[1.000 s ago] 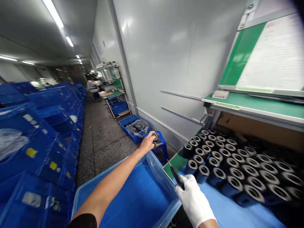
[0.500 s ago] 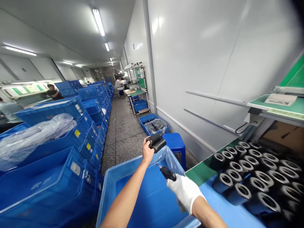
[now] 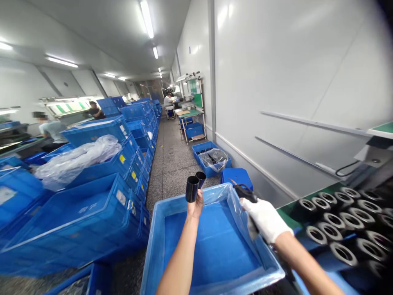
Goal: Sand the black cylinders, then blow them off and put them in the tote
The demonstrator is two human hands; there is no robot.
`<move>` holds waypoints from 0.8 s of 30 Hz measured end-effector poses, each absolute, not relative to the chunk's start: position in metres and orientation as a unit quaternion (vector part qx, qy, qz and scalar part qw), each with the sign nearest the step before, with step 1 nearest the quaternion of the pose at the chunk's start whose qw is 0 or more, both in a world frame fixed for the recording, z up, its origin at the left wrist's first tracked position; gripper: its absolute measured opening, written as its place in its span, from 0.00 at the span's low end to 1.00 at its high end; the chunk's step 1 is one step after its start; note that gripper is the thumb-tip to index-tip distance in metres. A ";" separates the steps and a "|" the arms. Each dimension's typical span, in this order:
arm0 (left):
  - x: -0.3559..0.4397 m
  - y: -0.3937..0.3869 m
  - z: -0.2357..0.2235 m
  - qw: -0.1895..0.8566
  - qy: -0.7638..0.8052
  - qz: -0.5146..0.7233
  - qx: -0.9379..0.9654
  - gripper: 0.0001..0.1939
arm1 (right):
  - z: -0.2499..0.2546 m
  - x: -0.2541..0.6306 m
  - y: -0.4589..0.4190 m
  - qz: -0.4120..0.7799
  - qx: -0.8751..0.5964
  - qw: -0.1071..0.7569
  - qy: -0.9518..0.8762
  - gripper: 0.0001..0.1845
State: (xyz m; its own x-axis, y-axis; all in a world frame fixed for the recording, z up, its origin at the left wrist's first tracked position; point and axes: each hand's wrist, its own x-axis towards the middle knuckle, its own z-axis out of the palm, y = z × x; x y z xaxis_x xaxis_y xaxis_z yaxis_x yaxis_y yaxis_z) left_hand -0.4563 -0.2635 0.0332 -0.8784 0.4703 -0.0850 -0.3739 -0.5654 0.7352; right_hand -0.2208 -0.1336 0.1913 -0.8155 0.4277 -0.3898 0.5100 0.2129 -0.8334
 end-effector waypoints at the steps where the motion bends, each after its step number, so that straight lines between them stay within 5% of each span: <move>1: -0.454 -0.270 0.030 0.236 0.406 0.880 0.064 0.15 | 0.194 -0.218 -0.131 -0.555 0.297 0.043 0.776 0.29; 5: -0.452 -0.295 0.024 0.199 0.469 0.856 0.085 0.15 | 0.208 -0.208 -0.125 -0.529 0.312 0.072 0.786 0.28; 9: -0.451 -0.317 0.040 0.171 0.554 0.806 0.119 0.13 | 0.221 -0.204 -0.126 -0.474 0.330 0.200 0.792 0.27; 12: -0.454 -0.332 0.069 0.158 0.607 0.761 0.167 0.12 | 0.220 -0.205 -0.128 -0.396 0.352 0.152 0.834 0.23; 19: -0.437 -0.339 0.111 0.012 0.853 0.207 0.480 0.17 | 0.200 -0.212 -0.145 -0.428 0.333 0.151 0.827 0.25; 24: -0.414 -0.332 0.087 0.016 0.858 0.118 0.499 0.21 | 0.176 -0.216 -0.146 -0.429 0.342 0.156 0.821 0.23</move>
State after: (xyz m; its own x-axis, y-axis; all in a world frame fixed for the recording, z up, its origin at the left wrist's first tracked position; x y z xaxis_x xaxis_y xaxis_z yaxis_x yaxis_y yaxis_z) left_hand -0.4139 -0.3320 0.0869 -0.5005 0.8611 0.0896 0.8533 0.4733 0.2186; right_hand -0.2162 -0.1462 0.1762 -0.7174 0.4281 -0.5496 0.6956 0.3984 -0.5978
